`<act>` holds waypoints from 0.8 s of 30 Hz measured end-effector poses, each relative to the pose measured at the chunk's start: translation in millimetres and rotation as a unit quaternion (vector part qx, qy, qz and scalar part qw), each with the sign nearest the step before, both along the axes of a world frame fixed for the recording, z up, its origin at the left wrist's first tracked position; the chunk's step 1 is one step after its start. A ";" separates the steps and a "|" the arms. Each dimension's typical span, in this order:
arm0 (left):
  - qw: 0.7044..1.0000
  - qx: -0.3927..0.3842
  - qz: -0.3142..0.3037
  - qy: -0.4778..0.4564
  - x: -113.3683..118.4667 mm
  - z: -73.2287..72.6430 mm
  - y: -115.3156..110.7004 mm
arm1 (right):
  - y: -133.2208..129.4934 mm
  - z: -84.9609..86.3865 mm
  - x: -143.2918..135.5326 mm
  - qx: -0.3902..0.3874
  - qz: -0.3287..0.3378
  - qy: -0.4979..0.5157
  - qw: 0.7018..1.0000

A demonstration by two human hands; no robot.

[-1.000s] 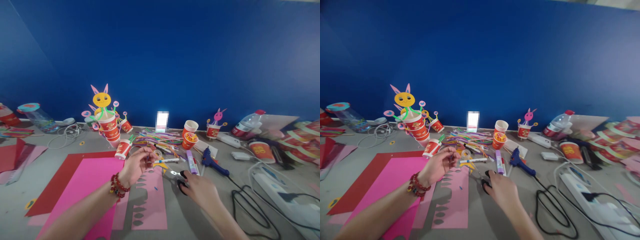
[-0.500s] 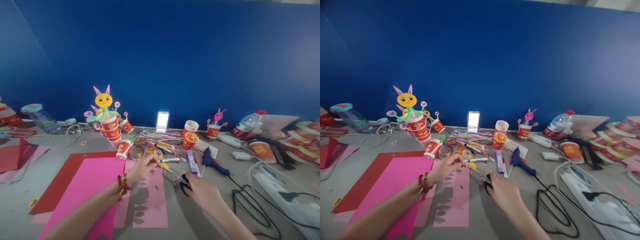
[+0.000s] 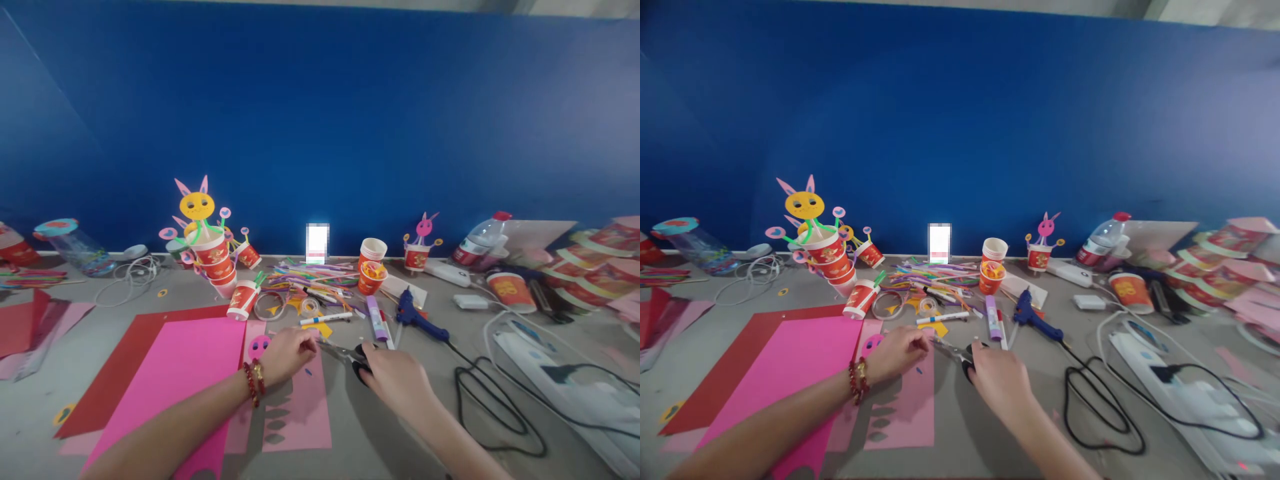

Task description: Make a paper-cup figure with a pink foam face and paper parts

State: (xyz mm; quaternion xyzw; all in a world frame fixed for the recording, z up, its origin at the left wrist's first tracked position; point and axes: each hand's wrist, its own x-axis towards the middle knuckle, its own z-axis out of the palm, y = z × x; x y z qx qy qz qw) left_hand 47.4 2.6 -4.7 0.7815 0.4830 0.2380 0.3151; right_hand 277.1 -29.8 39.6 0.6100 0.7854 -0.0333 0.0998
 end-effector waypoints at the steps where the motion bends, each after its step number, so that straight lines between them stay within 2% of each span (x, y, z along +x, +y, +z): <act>1: 1.000 0.010 0.002 0.010 0.3 -0.7 -0.1 | -0.4 0.3 -1.6 0.004 0.004 -0.001 1.000; 4: 0.999 0.039 0.006 0.031 -3.2 3.2 1.7 | -1.8 0.1 -3.4 0.012 0.015 -0.002 1.000; 6: 0.998 0.054 0.008 0.038 -12.8 12.3 4.8 | -2.9 -0.5 -2.5 0.009 0.020 0.001 1.000; 10: 0.996 0.070 0.023 0.048 -52.7 35.8 10.1 | -4.3 -4.5 2.4 0.006 0.027 0.014 1.000; 12: 0.992 0.068 0.018 0.104 -76.6 40.7 8.5 | -4.0 -9.2 6.4 0.007 0.028 0.024 0.999; 14: 0.985 0.067 -0.009 0.161 -96.4 37.7 3.4 | -3.0 -15.1 11.2 0.008 0.029 0.043 0.999; 17: 0.977 0.070 -0.053 0.196 -112.5 24.3 -6.1 | -1.5 -23.4 17.7 0.015 0.027 0.081 0.996; 20: 0.976 0.063 -0.063 0.196 -114.7 14.2 -10.4 | -2.2 -29.7 21.0 0.040 0.014 0.103 0.994; 24: 0.976 0.036 -0.058 0.207 -110.0 17.4 -7.9 | -6.3 -40.0 22.1 0.084 0.022 0.109 0.990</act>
